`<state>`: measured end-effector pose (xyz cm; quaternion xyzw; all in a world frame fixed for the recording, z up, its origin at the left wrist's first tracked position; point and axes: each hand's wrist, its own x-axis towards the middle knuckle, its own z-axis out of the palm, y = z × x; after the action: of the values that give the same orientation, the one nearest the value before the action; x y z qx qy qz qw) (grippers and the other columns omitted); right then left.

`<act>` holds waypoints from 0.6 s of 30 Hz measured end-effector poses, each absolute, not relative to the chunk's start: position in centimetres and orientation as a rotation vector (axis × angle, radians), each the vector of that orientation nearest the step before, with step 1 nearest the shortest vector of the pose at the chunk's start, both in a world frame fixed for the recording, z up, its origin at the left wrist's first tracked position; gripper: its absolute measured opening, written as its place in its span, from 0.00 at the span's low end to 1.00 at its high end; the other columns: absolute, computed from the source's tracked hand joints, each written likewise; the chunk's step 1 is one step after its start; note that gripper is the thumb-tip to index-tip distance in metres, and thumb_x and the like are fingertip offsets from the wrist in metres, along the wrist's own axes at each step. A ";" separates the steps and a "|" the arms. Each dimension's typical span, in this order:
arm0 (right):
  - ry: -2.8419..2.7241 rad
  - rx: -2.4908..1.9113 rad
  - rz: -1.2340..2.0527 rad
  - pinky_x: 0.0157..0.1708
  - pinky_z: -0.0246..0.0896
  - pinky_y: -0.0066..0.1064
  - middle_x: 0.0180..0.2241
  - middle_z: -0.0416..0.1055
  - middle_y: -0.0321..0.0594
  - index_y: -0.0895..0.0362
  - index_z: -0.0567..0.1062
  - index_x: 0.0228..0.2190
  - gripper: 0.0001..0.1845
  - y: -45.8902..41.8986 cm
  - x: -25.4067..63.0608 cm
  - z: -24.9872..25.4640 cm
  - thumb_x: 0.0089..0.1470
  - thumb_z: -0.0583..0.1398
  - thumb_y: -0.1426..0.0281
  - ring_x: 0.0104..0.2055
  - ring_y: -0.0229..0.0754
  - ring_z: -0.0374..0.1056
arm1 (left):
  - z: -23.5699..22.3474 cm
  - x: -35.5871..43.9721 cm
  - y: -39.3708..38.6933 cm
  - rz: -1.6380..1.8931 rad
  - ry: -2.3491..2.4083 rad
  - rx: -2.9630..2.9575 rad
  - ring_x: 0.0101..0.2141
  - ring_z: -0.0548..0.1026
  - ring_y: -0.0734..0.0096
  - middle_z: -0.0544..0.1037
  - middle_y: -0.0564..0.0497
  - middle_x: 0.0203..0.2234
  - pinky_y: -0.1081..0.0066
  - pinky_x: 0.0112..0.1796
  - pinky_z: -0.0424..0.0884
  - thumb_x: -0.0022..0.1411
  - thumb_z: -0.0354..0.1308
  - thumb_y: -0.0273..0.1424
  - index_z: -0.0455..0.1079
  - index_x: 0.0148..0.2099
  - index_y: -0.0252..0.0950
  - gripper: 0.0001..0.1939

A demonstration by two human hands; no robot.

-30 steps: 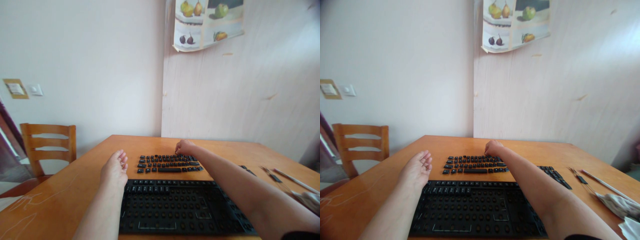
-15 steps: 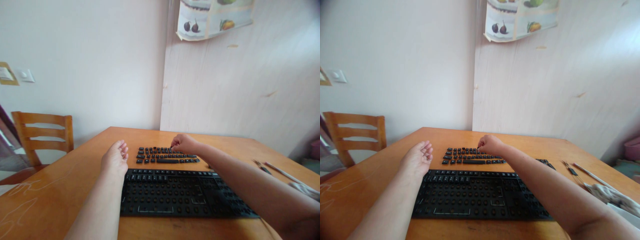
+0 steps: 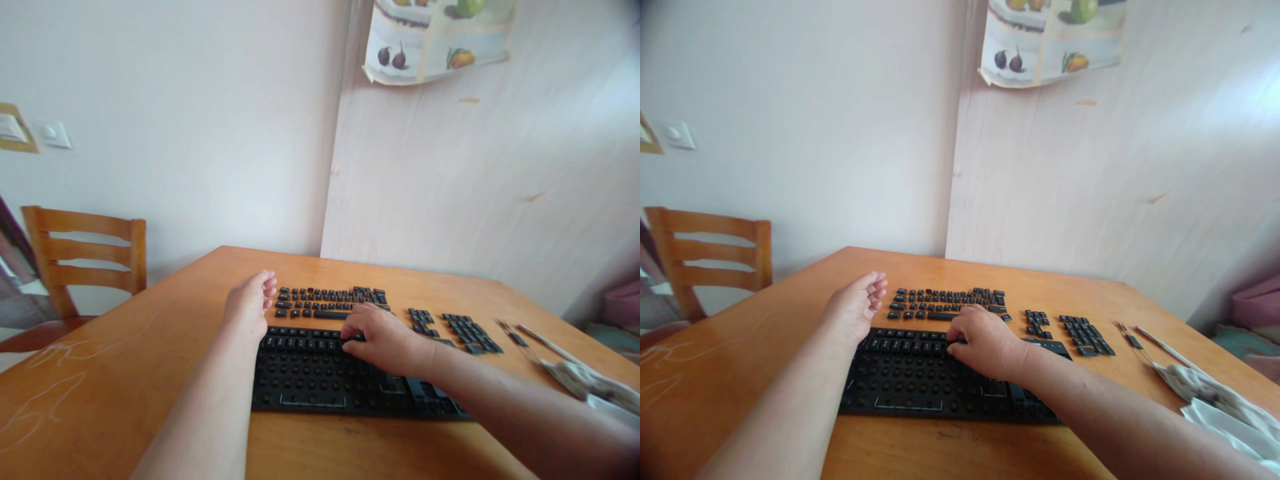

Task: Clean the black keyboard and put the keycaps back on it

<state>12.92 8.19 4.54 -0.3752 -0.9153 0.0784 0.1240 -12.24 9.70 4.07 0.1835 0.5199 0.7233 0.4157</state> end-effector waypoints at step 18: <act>-2.661 -1.167 0.201 0.38 0.55 0.31 0.31 0.71 0.38 0.54 0.77 0.29 0.04 7.3 12.2 4.4 0.49 0.63 0.68 0.38 0.41 0.63 | 3.6 -12.5 10.0 1.773 1.338 0.444 0.24 0.71 0.76 0.79 0.46 0.31 0.75 0.25 0.59 0.42 0.63 0.34 0.76 0.33 0.33 0.14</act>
<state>12.21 7.26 4.39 -0.3982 -0.9076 0.0687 0.1144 -12.55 9.97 3.57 0.1773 0.5349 0.7087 0.4244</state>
